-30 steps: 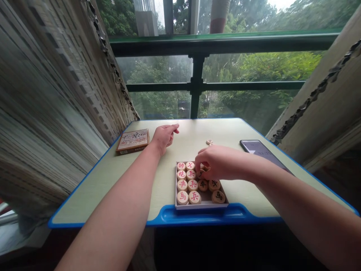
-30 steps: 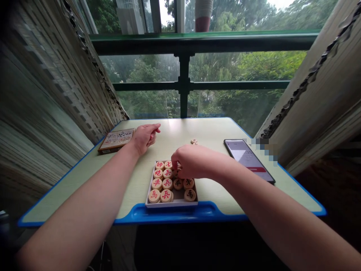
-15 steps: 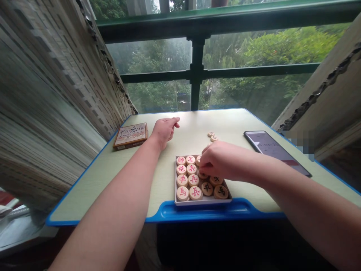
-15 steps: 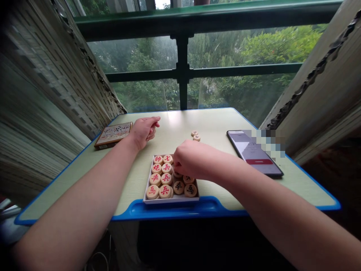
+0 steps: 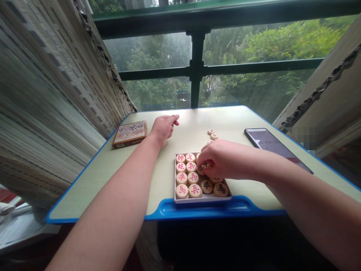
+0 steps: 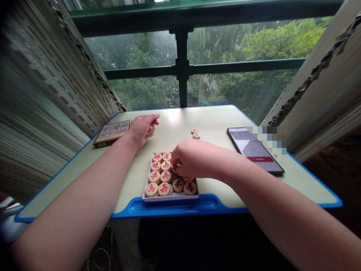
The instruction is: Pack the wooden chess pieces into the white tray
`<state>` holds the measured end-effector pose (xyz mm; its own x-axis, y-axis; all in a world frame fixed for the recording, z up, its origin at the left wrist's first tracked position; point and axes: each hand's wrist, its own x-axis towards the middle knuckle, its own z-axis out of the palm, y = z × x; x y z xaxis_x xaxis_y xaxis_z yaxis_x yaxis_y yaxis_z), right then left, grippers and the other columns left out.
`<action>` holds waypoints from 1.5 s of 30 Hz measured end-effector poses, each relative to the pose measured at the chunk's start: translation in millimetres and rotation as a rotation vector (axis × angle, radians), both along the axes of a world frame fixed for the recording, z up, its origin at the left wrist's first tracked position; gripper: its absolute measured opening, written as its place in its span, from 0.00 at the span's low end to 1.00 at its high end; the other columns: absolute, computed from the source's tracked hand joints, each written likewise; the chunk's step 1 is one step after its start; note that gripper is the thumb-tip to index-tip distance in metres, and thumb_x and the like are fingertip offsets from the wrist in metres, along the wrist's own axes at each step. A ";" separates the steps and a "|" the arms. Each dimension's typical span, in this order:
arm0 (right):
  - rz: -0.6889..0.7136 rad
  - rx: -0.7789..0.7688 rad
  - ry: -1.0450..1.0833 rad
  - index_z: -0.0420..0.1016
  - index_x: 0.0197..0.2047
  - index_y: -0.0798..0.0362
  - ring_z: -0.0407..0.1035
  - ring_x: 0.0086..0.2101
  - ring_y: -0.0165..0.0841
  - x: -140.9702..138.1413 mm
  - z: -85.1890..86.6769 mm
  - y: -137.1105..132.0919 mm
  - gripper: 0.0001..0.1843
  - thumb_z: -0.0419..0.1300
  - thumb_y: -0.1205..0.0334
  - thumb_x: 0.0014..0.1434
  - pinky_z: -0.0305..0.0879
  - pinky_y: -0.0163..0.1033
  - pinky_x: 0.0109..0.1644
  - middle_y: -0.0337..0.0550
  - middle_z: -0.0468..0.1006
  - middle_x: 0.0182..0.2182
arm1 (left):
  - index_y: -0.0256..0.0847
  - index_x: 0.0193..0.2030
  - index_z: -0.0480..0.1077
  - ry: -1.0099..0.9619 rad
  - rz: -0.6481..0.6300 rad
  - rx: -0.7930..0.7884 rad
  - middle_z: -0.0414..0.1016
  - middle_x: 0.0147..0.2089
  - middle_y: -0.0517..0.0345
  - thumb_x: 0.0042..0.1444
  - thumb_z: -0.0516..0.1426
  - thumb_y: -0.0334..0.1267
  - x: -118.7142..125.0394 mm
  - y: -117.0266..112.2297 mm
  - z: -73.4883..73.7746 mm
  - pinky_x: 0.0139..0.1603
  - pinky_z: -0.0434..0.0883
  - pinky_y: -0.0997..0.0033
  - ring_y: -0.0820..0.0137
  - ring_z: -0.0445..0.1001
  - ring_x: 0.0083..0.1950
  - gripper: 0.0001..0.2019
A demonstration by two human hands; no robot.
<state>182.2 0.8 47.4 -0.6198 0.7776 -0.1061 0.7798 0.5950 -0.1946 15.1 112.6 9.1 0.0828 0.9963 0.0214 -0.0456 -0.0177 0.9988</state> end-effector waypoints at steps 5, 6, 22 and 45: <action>-0.030 -0.039 0.024 0.80 0.32 0.53 0.66 0.25 0.28 1.3 0.6 2.6 0.08 0.60 0.67 0.48 0.57 0.32 0.30 0.43 0.77 0.27 | 0.37 0.20 0.62 0.023 0.035 0.019 0.51 0.10 0.70 0.49 0.57 0.40 -0.6 2.5 -1.9 0.13 0.41 0.78 0.84 0.45 0.10 0.12; -0.040 -0.041 0.029 0.80 0.32 0.54 0.66 0.25 0.28 1.8 1.7 3.1 0.08 0.60 0.66 0.49 0.56 0.32 0.30 0.43 0.77 0.27 | 0.37 0.20 0.62 0.026 0.036 0.022 0.51 0.10 0.70 0.48 0.57 0.40 -0.9 3.1 -2.4 0.13 0.41 0.78 0.84 0.45 0.10 0.13; -0.119 0.016 0.061 0.80 0.38 0.53 0.64 0.26 0.27 14.1 -1.3 22.6 0.13 0.61 0.59 0.49 0.55 0.33 0.31 0.41 0.75 0.27 | 0.37 0.19 0.62 0.028 0.023 0.044 0.51 0.10 0.69 0.50 0.56 0.37 -0.9 1.1 -1.0 0.12 0.41 0.78 0.83 0.45 0.10 0.12; 0.073 -0.065 -0.046 0.74 0.25 0.54 0.64 0.27 0.30 -4.6 6.5 -11.5 0.04 0.60 0.63 0.47 0.55 0.33 0.32 0.43 0.74 0.27 | 0.37 0.19 0.62 0.091 0.041 0.047 0.52 0.10 0.68 0.50 0.56 0.39 -2.6 4.5 -1.2 0.14 0.40 0.77 0.83 0.45 0.11 0.13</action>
<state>177.6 -10.7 53.8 -0.6674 0.7213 -0.1850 0.7442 0.6375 -0.1995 12.5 117.1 7.9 0.0462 0.9969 0.0629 0.0472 -0.0651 0.9968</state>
